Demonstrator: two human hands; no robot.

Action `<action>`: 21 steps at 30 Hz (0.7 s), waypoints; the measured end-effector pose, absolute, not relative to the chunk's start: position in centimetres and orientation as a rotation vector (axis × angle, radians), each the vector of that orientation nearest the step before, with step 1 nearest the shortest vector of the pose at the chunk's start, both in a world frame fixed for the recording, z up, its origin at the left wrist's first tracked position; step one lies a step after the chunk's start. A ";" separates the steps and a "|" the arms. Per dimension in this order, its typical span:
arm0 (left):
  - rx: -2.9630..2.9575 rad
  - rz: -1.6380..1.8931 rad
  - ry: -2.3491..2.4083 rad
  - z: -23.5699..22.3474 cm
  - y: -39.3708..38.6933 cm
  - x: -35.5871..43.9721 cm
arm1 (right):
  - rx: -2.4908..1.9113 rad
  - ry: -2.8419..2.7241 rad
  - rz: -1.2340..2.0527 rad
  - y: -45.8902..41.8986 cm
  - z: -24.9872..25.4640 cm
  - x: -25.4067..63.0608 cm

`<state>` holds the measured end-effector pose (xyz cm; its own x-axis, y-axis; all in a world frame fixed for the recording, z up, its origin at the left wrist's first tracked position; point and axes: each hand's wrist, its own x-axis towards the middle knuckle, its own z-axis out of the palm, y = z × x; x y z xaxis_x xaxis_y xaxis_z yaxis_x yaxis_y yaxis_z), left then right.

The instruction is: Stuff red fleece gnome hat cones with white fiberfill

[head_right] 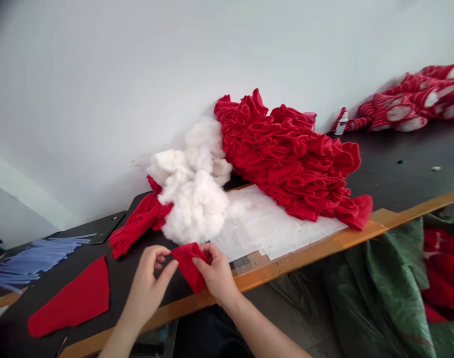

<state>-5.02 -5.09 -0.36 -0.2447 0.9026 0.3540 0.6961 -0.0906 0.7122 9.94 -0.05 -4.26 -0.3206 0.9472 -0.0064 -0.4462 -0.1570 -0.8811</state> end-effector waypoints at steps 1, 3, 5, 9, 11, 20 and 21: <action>1.670 1.243 1.853 -1.1 -5.1 -3.8 | -0.690 -1.028 1.685 -0.5 -4.5 9.7; 1.444 1.295 1.747 -2.8 -5.3 -1.7 | -0.603 -1.108 1.708 -1.4 -5.0 9.4; 1.256 1.349 1.712 -4.3 -5.5 -0.5 | -0.580 -1.199 1.741 -2.0 -5.5 9.5; 1.203 1.339 1.816 -6.0 -5.7 -1.3 | -0.864 -1.556 1.405 0.7 -6.0 12.2; 1.231 1.339 1.942 -6.1 -5.8 -2.0 | -1.049 -1.692 1.023 4.5 -5.3 14.6; 1.597 1.449 2.320 -3.5 -6.8 -1.5 | -1.269 -1.860 0.650 16.6 -5.1 21.9; 1.668 1.431 2.400 -3.2 -6.9 -1.9 | -1.256 -1.886 0.640 16.0 -5.5 22.1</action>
